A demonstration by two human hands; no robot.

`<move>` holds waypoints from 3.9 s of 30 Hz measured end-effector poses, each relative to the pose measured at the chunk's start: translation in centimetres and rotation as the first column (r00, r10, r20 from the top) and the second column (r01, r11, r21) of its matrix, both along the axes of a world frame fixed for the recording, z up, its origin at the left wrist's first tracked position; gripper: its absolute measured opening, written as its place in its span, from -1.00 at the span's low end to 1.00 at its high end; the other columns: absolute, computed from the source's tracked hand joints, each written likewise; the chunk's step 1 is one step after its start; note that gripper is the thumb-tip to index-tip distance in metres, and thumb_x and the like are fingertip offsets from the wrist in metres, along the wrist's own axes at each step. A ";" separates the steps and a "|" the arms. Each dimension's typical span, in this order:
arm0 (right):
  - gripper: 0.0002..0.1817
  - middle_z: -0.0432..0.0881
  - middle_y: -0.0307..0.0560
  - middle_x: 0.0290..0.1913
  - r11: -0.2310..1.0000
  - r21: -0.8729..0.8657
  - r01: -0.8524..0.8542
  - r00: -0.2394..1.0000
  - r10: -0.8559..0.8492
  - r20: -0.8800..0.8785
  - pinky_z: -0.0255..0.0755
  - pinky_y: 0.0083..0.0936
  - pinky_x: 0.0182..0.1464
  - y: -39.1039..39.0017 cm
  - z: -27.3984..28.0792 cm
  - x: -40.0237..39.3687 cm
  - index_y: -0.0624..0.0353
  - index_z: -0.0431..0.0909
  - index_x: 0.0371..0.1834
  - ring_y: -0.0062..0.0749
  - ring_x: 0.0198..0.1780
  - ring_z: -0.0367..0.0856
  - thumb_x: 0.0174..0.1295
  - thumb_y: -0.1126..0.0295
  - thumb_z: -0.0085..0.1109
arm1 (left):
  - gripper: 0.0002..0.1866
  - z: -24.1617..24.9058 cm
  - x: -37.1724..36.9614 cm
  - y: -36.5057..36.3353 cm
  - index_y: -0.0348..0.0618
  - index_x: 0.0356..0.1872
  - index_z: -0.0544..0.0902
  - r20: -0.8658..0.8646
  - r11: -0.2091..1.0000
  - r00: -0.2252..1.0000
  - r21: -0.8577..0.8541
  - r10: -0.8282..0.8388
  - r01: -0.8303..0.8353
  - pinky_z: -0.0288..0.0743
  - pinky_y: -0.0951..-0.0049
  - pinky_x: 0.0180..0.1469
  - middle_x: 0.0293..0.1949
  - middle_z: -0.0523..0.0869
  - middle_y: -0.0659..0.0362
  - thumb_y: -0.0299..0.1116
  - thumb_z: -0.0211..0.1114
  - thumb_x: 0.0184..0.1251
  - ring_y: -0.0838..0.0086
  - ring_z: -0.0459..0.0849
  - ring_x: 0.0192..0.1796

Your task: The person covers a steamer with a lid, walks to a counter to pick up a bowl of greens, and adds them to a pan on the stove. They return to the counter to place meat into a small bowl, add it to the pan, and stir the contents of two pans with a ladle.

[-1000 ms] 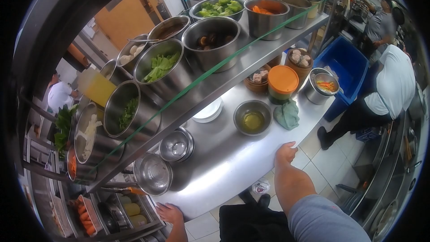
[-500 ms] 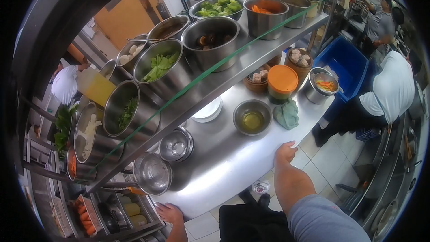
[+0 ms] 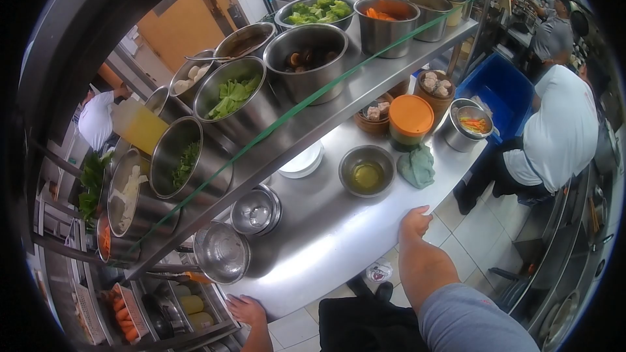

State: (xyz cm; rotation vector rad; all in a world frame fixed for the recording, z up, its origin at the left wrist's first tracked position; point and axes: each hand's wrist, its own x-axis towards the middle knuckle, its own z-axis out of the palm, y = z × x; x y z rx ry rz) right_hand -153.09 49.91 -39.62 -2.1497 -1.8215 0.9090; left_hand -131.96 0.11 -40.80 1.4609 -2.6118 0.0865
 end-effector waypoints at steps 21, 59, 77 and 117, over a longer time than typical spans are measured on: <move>-0.36 0.65 0.35 0.01 1.000 -0.004 0.010 1.000 -0.009 0.003 0.45 0.05 0.18 -0.4 1.0 0.0 0.27 0.47 0.16 0.30 0.08 0.61 0.45 -0.11 -0.28 | -0.41 0.2 -0.1 0.1 -0.13 0.47 0.26 -0.006 1.000 1.000 0.009 -0.005 0.005 0.04 -0.12 0.45 0.47 0.26 -0.04 -0.10 -0.08 0.51 0.10 0.20 0.51; -0.35 0.62 0.37 0.07 0.999 -0.032 0.008 0.999 -0.010 -0.037 0.41 0.06 0.22 -0.4 1.3 0.0 0.27 0.44 0.21 0.32 0.12 0.57 0.45 -0.11 -0.28 | -0.42 -0.2 0.1 -0.1 -0.13 0.45 0.28 -0.034 0.999 0.999 -0.027 -0.026 0.025 0.09 -0.13 0.41 0.45 0.28 -0.08 -0.13 -0.05 0.48 0.07 0.25 0.48; -0.36 0.65 0.36 0.01 1.000 -0.004 0.020 0.999 -0.021 -0.031 0.44 0.05 0.20 -0.4 1.0 0.0 0.27 0.47 0.15 0.31 0.08 0.60 0.45 -0.11 -0.27 | -0.41 -0.2 0.1 -0.1 -0.13 0.46 0.26 -0.035 0.999 0.999 -0.027 -0.018 0.017 0.09 -0.13 0.42 0.45 0.28 -0.07 -0.13 -0.04 0.48 0.07 0.24 0.48; -0.35 0.65 0.38 -0.01 1.000 0.014 0.001 1.000 0.000 -0.022 0.45 0.09 0.17 -0.3 0.5 0.0 0.31 0.48 0.11 0.32 0.06 0.61 0.45 -0.12 -0.28 | -0.42 -1.0 0.3 -0.5 -0.14 0.45 0.28 -0.021 0.999 0.999 -0.037 -0.025 0.024 0.09 -0.13 0.41 0.45 0.28 -0.08 -0.12 -0.05 0.48 0.07 0.24 0.48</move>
